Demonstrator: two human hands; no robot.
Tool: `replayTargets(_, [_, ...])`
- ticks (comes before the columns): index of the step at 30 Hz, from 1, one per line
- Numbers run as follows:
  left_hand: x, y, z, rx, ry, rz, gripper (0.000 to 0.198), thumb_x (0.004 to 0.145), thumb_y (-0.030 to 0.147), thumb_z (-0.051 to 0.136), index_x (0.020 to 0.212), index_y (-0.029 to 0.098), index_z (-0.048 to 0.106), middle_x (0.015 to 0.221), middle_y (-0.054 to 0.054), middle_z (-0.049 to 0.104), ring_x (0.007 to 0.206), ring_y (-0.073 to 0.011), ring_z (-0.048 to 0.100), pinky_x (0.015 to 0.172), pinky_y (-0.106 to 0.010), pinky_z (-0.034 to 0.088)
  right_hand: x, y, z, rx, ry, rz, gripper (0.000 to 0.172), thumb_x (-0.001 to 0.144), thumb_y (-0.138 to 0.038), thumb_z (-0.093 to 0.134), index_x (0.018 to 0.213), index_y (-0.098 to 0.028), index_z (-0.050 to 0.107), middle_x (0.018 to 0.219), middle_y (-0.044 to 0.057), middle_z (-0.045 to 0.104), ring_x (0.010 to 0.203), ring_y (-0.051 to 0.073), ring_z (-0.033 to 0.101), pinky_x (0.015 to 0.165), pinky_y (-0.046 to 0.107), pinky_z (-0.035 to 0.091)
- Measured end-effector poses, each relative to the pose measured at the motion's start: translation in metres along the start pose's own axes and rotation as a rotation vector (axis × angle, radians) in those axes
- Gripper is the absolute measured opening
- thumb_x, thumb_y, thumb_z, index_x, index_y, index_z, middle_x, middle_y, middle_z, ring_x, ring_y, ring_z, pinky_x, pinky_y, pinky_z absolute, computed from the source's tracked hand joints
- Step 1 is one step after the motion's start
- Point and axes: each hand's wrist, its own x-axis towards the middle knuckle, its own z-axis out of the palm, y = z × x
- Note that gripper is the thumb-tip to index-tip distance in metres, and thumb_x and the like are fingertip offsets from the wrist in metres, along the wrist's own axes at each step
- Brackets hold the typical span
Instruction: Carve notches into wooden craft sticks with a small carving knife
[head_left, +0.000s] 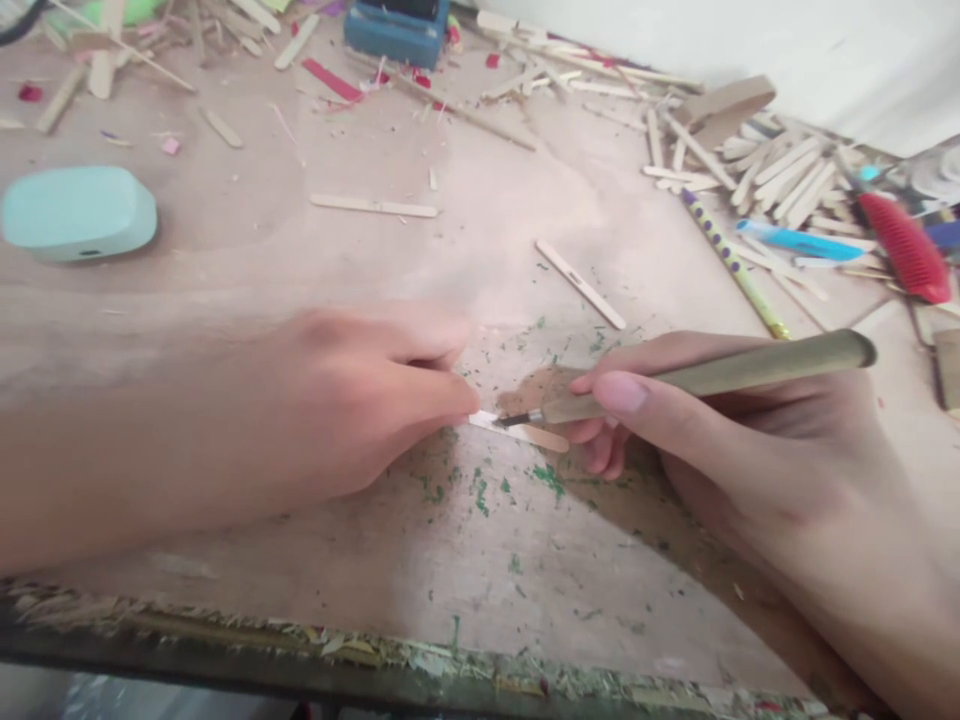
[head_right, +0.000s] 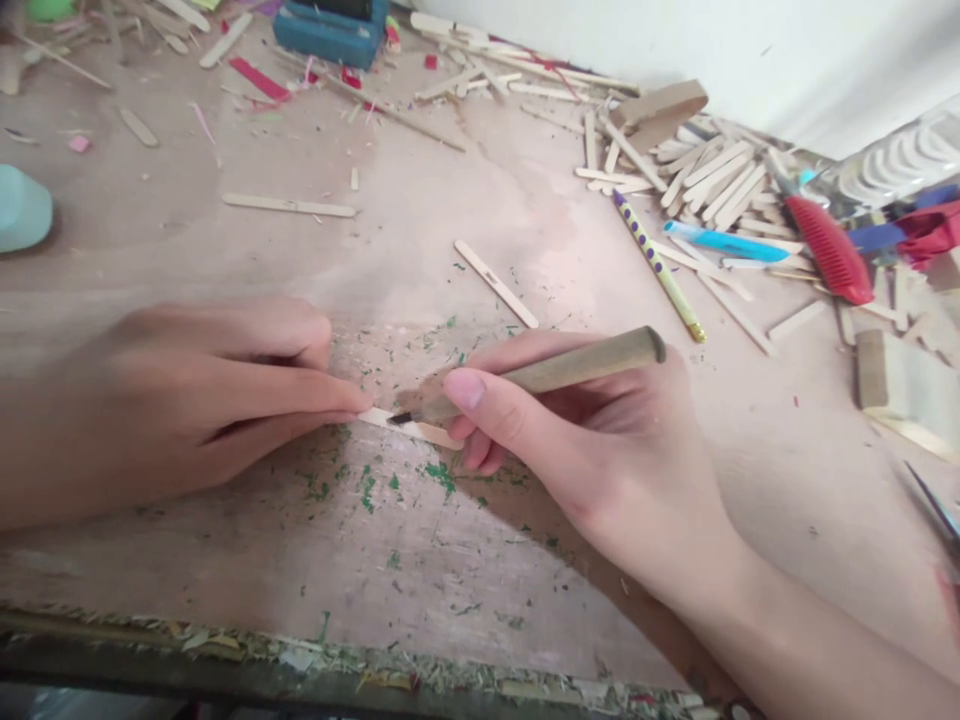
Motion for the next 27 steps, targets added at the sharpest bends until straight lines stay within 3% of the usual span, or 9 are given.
replayTargets(7, [-0.0001, 0.0024, -0.0018, 0.03, 0.019, 0.021, 0.04, 0.123, 0.002, 0.059, 0.099, 0.026, 0.08, 0.091, 0.002, 0.065, 0.073, -0.0173, 0.061, 0.069, -0.039, 0.046, 0.0032, 0.006, -0.0014, 0.038, -0.066, 0.053, 0.032, 0.106, -0.058, 0.111, 0.088, -0.033, 0.102, 0.078, 0.007, 0.089, 0.054, 0.018, 0.077, 0.048, 0.026, 0.066])
replayTargets(17, [0.001, 0.0018, -0.0043, 0.028, 0.021, 0.035, 0.041, 0.121, 0.002, 0.057, 0.094, 0.027, 0.075, 0.091, 0.001, 0.064, 0.072, -0.0177, 0.059, 0.066, -0.042, 0.045, 0.0019, 0.0049, 0.0004, -0.026, -0.03, 0.013, 0.04, 0.101, -0.064, 0.113, 0.082, -0.031, 0.099, 0.074, 0.007, 0.087, 0.052, 0.019, 0.075, 0.046, 0.029, 0.066])
replayTargets(27, [-0.0018, 0.0023, -0.0056, 0.062, -0.021, 0.029, 0.038, 0.129, 0.004, 0.059, 0.114, 0.021, 0.09, 0.097, 0.004, 0.063, 0.079, -0.0149, 0.06, 0.074, -0.036, 0.044, -0.0021, 0.0059, -0.0018, 0.028, -0.01, 0.034, 0.036, 0.103, -0.059, 0.113, 0.087, -0.029, 0.1, 0.078, 0.006, 0.088, 0.059, 0.018, 0.079, 0.055, 0.024, 0.067])
